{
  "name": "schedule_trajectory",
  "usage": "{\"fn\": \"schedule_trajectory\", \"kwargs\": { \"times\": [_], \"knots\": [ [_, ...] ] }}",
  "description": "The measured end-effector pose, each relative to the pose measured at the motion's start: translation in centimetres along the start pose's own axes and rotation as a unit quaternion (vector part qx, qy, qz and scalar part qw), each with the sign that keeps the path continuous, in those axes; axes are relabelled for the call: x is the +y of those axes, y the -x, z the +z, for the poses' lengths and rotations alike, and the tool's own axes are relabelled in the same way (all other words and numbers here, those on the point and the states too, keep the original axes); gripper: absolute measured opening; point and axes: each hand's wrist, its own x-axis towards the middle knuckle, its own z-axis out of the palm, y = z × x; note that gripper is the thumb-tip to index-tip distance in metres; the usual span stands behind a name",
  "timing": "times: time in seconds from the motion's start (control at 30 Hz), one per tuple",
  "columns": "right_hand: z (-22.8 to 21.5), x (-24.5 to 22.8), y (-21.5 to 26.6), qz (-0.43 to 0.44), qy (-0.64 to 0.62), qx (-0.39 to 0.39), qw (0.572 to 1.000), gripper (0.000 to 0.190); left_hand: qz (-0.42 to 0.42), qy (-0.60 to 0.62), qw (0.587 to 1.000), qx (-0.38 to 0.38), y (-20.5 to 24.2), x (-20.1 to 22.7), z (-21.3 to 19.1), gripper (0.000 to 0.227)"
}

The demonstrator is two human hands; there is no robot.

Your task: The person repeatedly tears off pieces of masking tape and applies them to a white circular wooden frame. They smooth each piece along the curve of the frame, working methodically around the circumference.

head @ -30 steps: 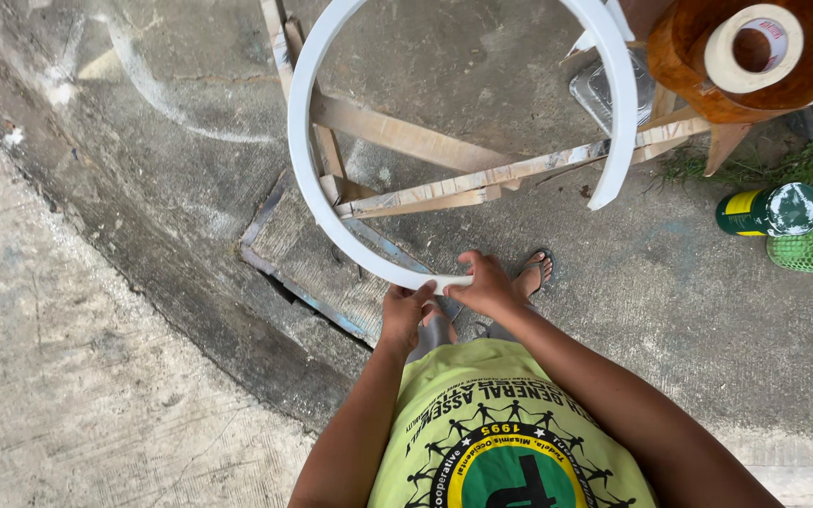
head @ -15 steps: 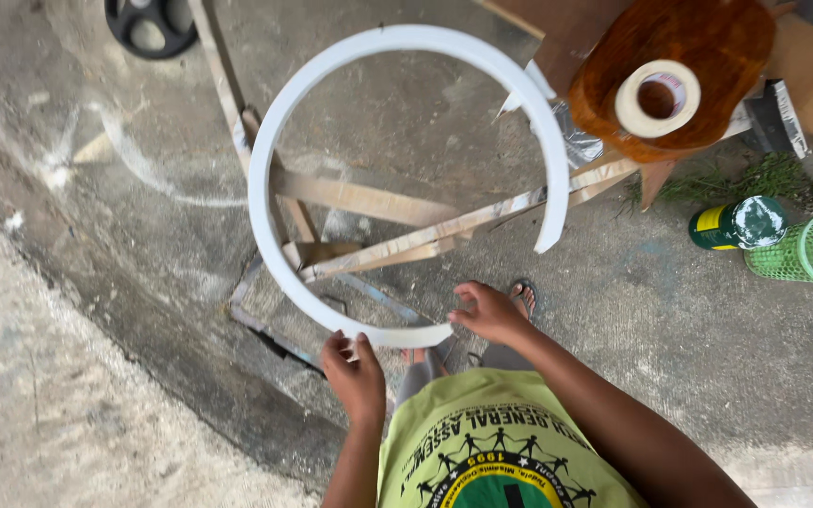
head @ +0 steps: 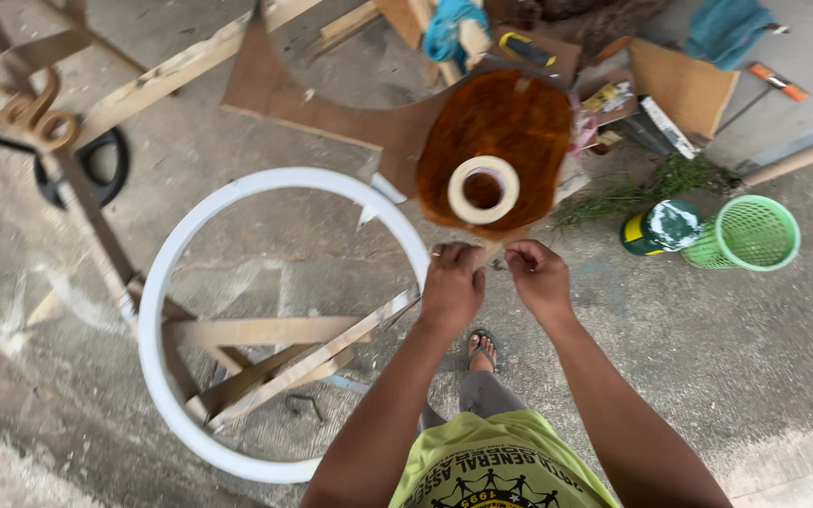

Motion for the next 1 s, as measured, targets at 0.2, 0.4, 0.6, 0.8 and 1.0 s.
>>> {"fn": "schedule_trajectory", "kwargs": {
  "times": [0.2, 0.4, 0.6, 0.8, 1.0],
  "knots": [
    [-0.1, 0.4, -6.3, -0.06, 0.019, 0.08, 0.995, 0.023, -0.057, -0.123, 0.987, -0.089, -7.7, 1.2, 2.7, 0.056],
    [-1.2, -2.0, -7.7, -0.099, -0.021, 0.03, 0.994, 0.027, -0.036, -0.14, 0.989, -0.033, -7.5, -1.3, 6.9, 0.034],
    [-3.1, -4.7, -7.8, -0.177, -0.088, 0.024, 0.98, 0.029, -0.096, -0.078, 0.991, 0.041, -8.0, 2.6, 5.8, 0.035],
    [-5.0, -7.4, -8.0, -0.258, -0.094, 0.016, 0.962, 0.023, -0.134, -0.044, 0.99, 0.011, -10.4, 7.9, 0.2, 0.027],
    [-5.7, -7.7, -8.7, -0.323, -0.033, 0.023, 0.946, 0.012, -0.109, -0.044, 0.992, 0.051, -9.8, 7.8, -0.3, 0.033]
  ]
}}
